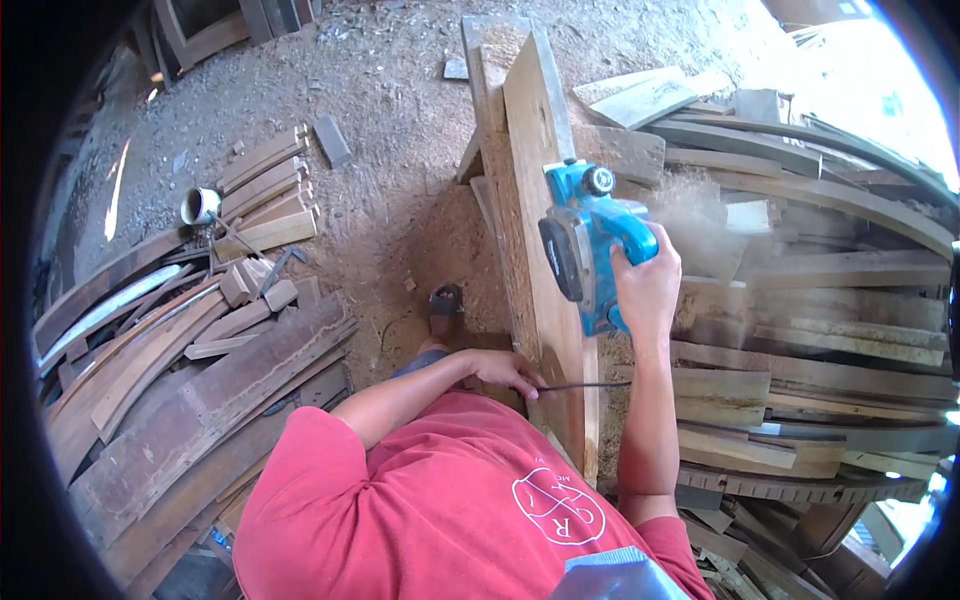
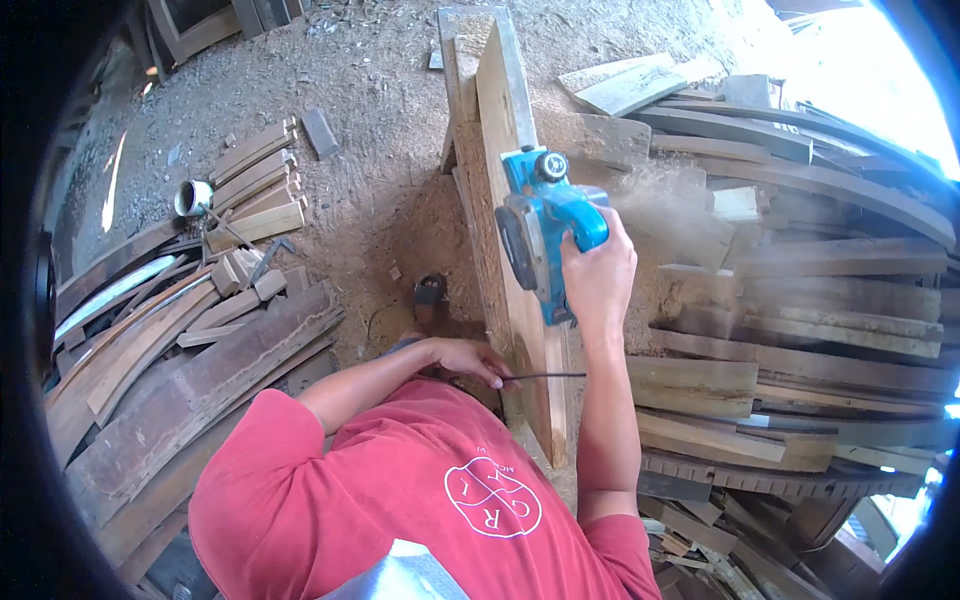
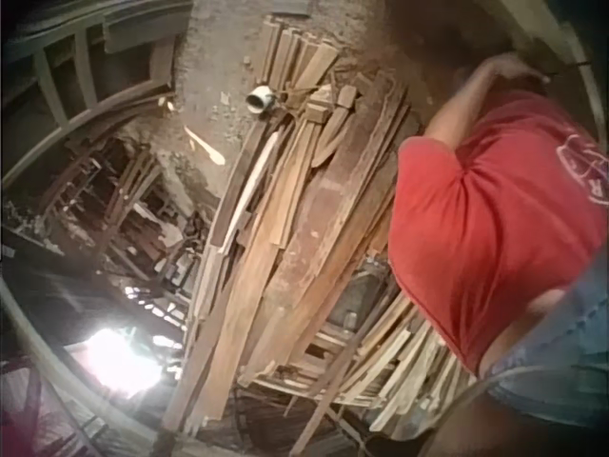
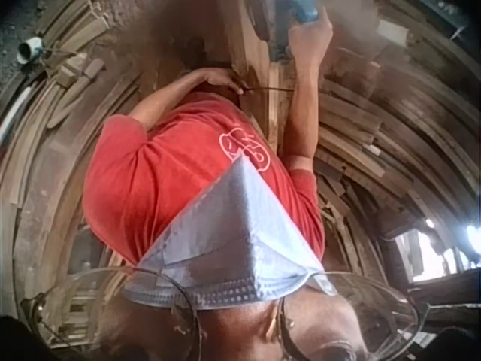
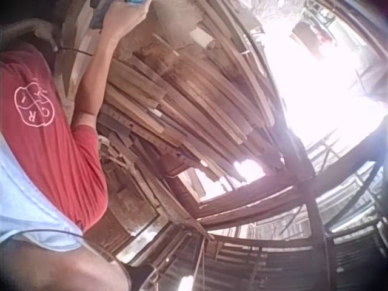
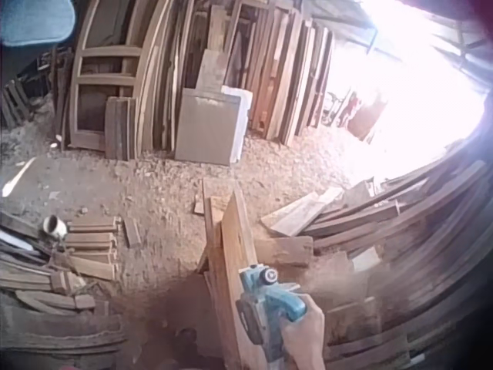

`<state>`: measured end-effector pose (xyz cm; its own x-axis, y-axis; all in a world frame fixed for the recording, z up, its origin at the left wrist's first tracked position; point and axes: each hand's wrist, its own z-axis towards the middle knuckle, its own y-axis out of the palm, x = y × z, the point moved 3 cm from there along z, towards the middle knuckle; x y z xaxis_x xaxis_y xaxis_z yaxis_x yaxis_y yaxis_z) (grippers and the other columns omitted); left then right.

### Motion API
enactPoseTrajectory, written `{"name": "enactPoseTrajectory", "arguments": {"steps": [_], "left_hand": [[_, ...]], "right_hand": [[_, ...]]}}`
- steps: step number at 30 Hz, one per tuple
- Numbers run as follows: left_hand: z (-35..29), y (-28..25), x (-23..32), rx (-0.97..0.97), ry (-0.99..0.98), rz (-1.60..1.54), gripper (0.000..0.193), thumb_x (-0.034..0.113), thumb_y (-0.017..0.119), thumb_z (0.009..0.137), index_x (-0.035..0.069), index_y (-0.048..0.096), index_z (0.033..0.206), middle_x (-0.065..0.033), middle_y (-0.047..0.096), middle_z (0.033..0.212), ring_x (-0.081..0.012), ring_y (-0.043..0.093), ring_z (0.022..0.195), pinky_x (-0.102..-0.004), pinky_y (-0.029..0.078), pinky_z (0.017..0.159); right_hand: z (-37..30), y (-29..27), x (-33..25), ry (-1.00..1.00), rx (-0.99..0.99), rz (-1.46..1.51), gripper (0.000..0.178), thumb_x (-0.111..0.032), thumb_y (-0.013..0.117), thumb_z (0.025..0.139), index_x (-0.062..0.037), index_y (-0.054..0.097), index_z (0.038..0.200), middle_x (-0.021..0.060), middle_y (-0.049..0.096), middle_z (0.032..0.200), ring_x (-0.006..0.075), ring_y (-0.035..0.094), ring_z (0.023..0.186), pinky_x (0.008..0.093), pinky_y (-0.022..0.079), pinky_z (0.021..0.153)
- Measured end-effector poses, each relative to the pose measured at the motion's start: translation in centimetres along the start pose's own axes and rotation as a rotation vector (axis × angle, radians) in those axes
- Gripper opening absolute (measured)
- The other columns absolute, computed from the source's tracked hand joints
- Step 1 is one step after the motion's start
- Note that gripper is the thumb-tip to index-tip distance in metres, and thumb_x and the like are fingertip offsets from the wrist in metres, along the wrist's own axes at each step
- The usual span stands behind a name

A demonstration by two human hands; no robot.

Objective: The person uses an electric hand planer to shave the edges and surfaces of several curved wooden planks. They move the planer along the wood, flip the planks over to work on different sides, wipe away sawdust by hand, and eventually place the finished pieces aside before picking up a bucket of tools.

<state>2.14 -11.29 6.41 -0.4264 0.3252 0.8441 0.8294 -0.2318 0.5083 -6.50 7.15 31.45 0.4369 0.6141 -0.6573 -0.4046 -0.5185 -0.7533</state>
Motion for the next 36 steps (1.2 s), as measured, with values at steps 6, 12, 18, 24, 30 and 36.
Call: {"name": "enactPoseTrajectory", "arguments": {"steps": [6, 12, 18, 24, 30, 36], "left_hand": [[-1.5, -4.2, 1.8, 0.328, 0.131, -0.041, 0.04, 0.021, 0.072, 0.1, 0.009, 0.068, 0.138, -0.0063, 0.066, 0.141, -0.0163, 0.057, 0.13, -0.0338, 0.042, 0.113], [-2.1, -5.7, 4.1, 0.418, 0.12, -0.077, 0.048, 0.012, 0.073, 0.098, 0.007, 0.057, 0.143, -0.0073, 0.064, 0.143, -0.0187, 0.054, 0.137, -0.0363, 0.039, 0.118], [-3.8, -6.6, 6.6, 0.65, 0.376, -0.07, 0.056, 0.008, 0.065, 0.103, 0.005, 0.045, 0.155, -0.0079, 0.063, 0.143, -0.0175, 0.054, 0.138, -0.0362, 0.043, 0.115], [-5.2, -8.1, 8.1, 0.896, 0.415, -0.024, 0.06, 0.012, 0.064, 0.105, 0.006, 0.039, 0.16, -0.0091, 0.064, 0.141, -0.0178, 0.058, 0.13, -0.0359, 0.047, 0.112], [-5.4, -6.1, 4.8, 0.913, 0.447, -0.15, 0.042, 0.007, 0.063, 0.105, 0.005, 0.058, 0.147, -0.0038, 0.07, 0.124, -0.0128, 0.064, 0.118, -0.0302, 0.048, 0.107], [-8.5, 0.1, -2.5, 0.847, 0.224, 0.035, 0.037, -0.001, 0.061, 0.093, 0.002, 0.072, 0.128, -0.0055, 0.075, 0.125, -0.0177, 0.066, 0.119, -0.033, 0.046, 0.109]], "right_hand": [[8.3, 3.5, -3.4, -0.07, 0.012, -0.009, 0.029, -0.011, 0.072, 0.084, -0.0008, 0.072, 0.111, 0.0259, 0.073, 0.093, 0.0428, 0.073, 0.093, 0.0454, 0.055, 0.084], [16.8, 7.1, -6.1, -0.054, -0.003, -0.063, 0.033, -0.019, 0.072, 0.08, 0.0003, 0.075, 0.106, 0.0261, 0.074, 0.089, 0.043, 0.073, 0.091, 0.0468, 0.056, 0.083], [29.3, 11.8, -5.8, -0.177, 0.124, -0.199, 0.033, -0.028, 0.078, 0.079, 0.0003, 0.075, 0.095, 0.0177, 0.071, 0.07, 0.0312, 0.071, 0.067, 0.0442, 0.057, 0.072], [36.1, 14.4, -10.3, -0.315, 0.184, -0.067, 0.033, -0.017, 0.072, 0.082, 0.0071, 0.071, 0.104, 0.0257, 0.074, 0.083, 0.0397, 0.075, 0.079, 0.0485, 0.059, 0.072], [35.2, 13.8, -5.5, -0.11, -0.101, 0.114, 0.028, -0.019, 0.071, 0.084, 0.009, 0.069, 0.081, 0.0161, 0.066, 0.063, 0.0269, 0.067, 0.052, 0.0417, 0.053, 0.047], [12.4, 7.2, -5.6, -0.014, -0.112, -0.03, 0.029, -0.019, 0.072, 0.083, 0.0096, 0.071, 0.09, 0.0218, 0.07, 0.07, 0.0292, 0.071, 0.058, 0.0442, 0.056, 0.054]]}}
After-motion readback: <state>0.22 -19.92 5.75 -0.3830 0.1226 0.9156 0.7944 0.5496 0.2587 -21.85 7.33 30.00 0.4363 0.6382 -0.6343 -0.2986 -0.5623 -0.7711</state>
